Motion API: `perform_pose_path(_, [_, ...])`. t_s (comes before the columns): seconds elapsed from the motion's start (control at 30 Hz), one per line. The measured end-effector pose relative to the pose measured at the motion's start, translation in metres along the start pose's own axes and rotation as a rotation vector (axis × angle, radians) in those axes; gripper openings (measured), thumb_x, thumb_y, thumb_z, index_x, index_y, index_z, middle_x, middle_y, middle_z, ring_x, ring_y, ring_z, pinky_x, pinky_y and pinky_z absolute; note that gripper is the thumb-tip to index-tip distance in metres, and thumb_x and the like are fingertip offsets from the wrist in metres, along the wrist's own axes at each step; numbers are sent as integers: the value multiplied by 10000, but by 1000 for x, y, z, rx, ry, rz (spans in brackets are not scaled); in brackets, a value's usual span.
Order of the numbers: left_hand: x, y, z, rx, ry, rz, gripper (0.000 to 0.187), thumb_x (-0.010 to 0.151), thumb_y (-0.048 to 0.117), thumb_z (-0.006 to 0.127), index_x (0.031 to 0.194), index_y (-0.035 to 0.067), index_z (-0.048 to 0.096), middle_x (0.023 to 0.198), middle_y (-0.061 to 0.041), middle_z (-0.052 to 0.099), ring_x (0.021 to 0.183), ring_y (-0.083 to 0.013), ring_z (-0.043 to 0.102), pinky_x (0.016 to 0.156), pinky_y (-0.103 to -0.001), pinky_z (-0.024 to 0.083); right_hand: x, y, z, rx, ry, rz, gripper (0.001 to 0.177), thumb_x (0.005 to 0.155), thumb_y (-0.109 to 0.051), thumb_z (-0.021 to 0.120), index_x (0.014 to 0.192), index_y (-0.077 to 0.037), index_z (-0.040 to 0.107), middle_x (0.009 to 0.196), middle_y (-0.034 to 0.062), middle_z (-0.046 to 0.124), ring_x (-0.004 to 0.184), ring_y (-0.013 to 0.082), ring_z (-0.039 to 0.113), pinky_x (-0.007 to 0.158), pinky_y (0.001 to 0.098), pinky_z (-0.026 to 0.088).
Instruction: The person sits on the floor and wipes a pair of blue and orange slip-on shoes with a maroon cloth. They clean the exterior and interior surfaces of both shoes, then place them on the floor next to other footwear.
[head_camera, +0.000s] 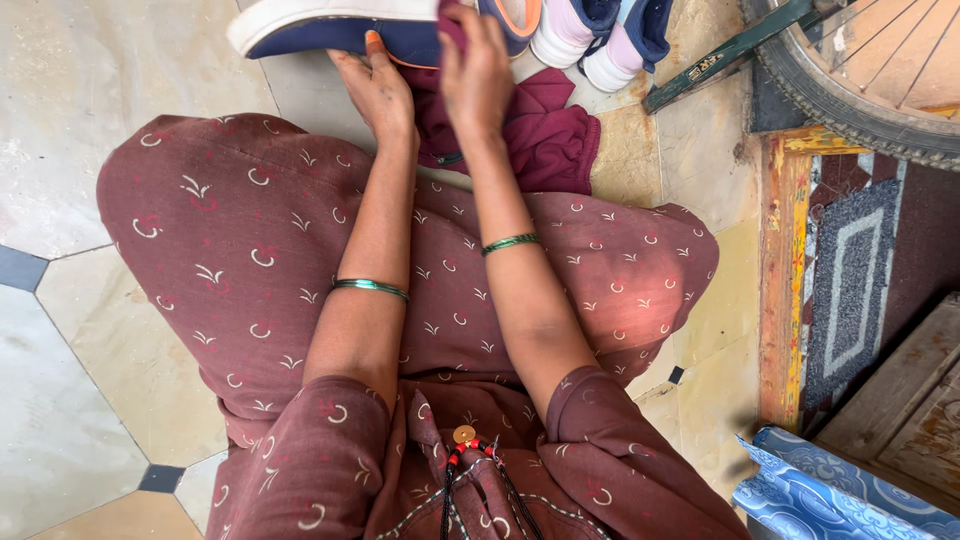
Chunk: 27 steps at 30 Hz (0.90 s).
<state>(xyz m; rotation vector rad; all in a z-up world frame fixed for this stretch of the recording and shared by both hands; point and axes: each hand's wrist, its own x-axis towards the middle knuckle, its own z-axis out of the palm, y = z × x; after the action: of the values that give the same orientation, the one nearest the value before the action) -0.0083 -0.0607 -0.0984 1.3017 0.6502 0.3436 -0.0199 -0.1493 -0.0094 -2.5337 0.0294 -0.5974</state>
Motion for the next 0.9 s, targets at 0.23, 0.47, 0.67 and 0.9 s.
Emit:
perform_pose_path(0.23, [15, 77, -25, 149, 64, 340, 577, 1143, 262, 537, 1611, 62, 264, 1300, -266, 704, 1112, -372, 712, 977, -363, 558, -22, 97, -24, 358, 92, 224, 234, 990, -178, 706, 1155, -13, 689, 1088, 120, 763, 1026, 226, 728, 970, 337, 553])
perform_pose_path(0.47, [-9, 78, -17, 284, -42, 449, 468, 1175, 209, 551, 1537, 65, 292, 1131, -288, 657, 1076, -476, 633, 914, -453, 537, 7, 1, 1, 670, -28, 98, 211, 986, -139, 682, 1129, 14, 659, 1081, 130, 728, 1040, 244, 686, 973, 321, 531])
perform_pose_path(0.67, [-8, 81, -15, 319, -209, 383, 515, 1132, 149, 542, 1587, 121, 303, 968, -220, 732, 863, -424, 708, 746, -497, 493, 42, -37, 7, 284, 40, -99, 229, 943, -166, 733, 1038, 28, 657, 924, 187, 725, 892, 379, 701, 800, 396, 534])
perform_pose_path(0.9, [-11, 95, -13, 357, -249, 447, 474, 1114, 121, 552, 1543, 120, 349, 899, -206, 717, 805, -413, 695, 710, -498, 483, 52, -38, 18, 213, 22, 86, 263, 953, -185, 738, 962, 47, 614, 848, 208, 678, 839, 405, 695, 783, 456, 528])
